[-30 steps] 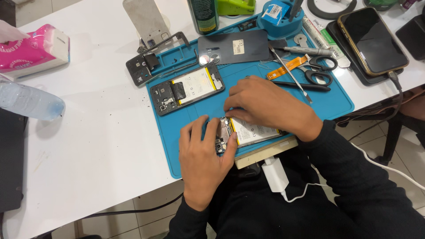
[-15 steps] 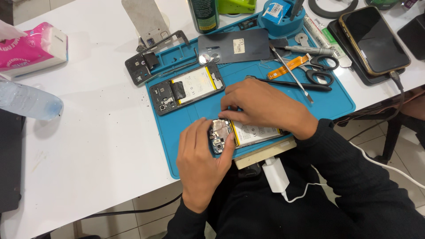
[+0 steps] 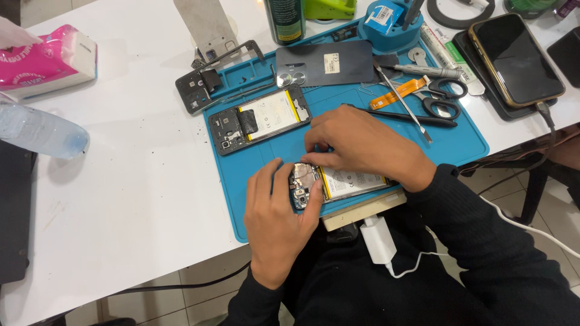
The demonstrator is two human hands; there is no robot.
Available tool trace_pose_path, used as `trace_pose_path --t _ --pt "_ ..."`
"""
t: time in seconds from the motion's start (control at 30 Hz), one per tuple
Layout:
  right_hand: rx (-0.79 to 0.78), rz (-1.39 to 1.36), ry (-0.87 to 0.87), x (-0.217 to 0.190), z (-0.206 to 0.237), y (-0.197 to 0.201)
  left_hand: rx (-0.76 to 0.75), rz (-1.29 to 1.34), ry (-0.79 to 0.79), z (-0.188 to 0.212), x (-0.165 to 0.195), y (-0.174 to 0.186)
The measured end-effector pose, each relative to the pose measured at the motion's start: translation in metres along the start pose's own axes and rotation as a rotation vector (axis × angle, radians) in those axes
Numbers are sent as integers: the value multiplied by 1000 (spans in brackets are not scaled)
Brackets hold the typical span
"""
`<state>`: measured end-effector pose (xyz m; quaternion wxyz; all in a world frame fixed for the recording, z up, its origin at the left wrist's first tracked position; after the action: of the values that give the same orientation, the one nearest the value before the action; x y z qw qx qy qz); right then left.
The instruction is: The person repairs a disassembled smartphone on a blue repair mat, pressing the battery and frame together and aligning the midframe. They then pick up a precision screwdriver and drive screws into the phone's edge, repositioning the phone as they work.
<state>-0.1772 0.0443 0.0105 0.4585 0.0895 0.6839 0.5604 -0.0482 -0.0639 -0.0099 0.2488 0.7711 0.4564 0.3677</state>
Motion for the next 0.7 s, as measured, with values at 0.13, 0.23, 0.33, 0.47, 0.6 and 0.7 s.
trace_pose_path --t 0.13,0.23,0.33,0.47,0.6,0.7 --pt "41 -16 67 -2 2 3 -3 0 -4 -1 0 1" --pt "26 -37 47 -1 1 3 -9 -1 -11 -1 1 1" --pt "45 -31 81 -3 2 4 -18 -8 1 -1 1 1" --pt "6 -29 38 0 1 2 -8 -8 5 -1 2 1" --pt "-4 -35 29 1 0 0 -15 -22 9 0 2 -1" --pt "11 -36 50 1 1 1 -22 -28 13 1 1 -2"
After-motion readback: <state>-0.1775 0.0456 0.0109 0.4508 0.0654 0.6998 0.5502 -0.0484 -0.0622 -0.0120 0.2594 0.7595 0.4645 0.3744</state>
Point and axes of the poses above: each hand's wrist, its own z-axis away from the middle knuckle, its own y-axis out of the back of the hand, x = y × z, the point moved 5 cm from there along -z, towards the middle knuckle, and after that the axes turned 14 degrees about -y, right-handed, at the moved point
